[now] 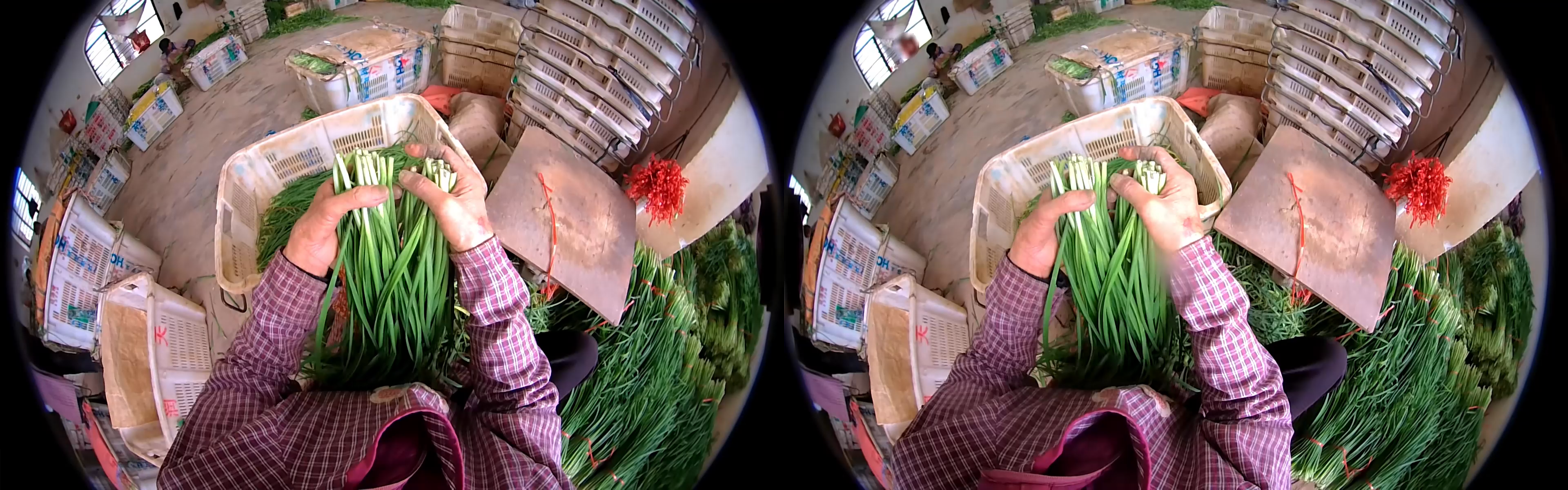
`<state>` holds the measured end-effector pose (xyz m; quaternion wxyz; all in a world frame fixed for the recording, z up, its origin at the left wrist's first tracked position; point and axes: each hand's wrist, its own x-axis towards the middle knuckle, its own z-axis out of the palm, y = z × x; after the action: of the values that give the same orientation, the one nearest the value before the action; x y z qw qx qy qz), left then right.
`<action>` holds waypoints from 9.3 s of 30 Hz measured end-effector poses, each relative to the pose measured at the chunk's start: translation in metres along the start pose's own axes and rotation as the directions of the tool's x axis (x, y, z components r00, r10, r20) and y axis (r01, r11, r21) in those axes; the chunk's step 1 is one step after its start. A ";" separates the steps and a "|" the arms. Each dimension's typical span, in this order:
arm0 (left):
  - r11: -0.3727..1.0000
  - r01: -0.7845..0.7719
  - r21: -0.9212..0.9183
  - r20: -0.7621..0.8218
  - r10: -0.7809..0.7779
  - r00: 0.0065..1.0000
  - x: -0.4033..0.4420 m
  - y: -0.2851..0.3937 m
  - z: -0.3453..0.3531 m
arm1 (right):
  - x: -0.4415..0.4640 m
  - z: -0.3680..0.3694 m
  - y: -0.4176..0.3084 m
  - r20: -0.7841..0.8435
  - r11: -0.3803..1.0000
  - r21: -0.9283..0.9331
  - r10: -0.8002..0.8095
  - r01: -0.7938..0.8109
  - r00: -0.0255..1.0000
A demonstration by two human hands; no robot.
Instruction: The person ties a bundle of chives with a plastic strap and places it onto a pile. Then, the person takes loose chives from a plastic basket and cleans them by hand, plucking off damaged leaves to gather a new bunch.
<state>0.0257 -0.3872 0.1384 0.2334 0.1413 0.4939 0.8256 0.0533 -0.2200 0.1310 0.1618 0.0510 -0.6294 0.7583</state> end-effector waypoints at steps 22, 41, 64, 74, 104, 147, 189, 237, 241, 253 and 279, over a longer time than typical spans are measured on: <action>0.836 -0.138 -0.531 0.352 0.365 0.862 0.003 0.092 -0.110 | -0.065 -0.190 -0.099 -0.286 0.935 -0.283 -0.297 0.216 0.911; 0.811 0.076 -0.579 0.534 0.307 0.788 0.030 0.068 -0.051 | -0.045 0.017 -0.009 0.431 0.742 -0.573 -0.090 0.349 0.898; 0.997 -0.063 -0.049 0.333 0.076 0.940 0.019 0.051 -0.060 | -0.068 -0.099 -0.069 0.499 0.994 0.031 0.079 -0.108 0.863; 0.886 -0.052 -0.460 0.511 0.312 0.801 0.025 0.110 -0.094 | -0.078 -0.163 -0.087 0.247 0.981 -0.044 -0.172 0.188 0.954; 0.918 0.164 -0.362 0.242 -0.077 0.967 -0.005 -0.052 0.003 | -0.023 0.002 -0.019 0.207 0.540 -0.746 -0.367 0.389 0.907; 0.960 0.074 -0.268 0.370 0.032 0.928 -0.013 0.004 -0.037 | -0.101 -0.058 -0.013 0.210 0.623 -0.671 -0.360 0.402 0.909; 0.834 -0.539 0.113 0.206 0.511 0.834 0.020 0.083 0.041 | 0.013 0.031 -0.053 0.374 0.588 -0.458 -0.553 0.667 0.745; -0.372 -0.862 0.344 0.833 -0.302 0.463 -0.088 -0.236 0.008 | -0.060 -0.007 0.050 0.180 0.857 -0.502 -0.028 0.116 0.983; -0.167 -0.856 0.489 0.693 -0.521 0.497 -0.084 -0.240 0.010 | -0.035 0.021 0.051 0.338 0.668 -0.582 -0.321 0.464 0.885; -0.557 -0.776 0.297 0.941 0.030 0.338 -0.091 -0.251 -0.005 | 0.033 0.051 0.104 0.667 0.174 -0.666 -0.296 0.726 0.683; 0.042 -0.851 0.524 0.676 -0.628 0.386 -0.079 -0.240 -0.003 | -0.111 -0.025 0.064 0.468 0.595 -0.737 0.108 0.320 0.877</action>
<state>0.1504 -0.3345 -0.0750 0.1860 0.7315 0.6559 0.0076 0.1415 -0.2262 0.0342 0.0574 0.1927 -0.9152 0.3493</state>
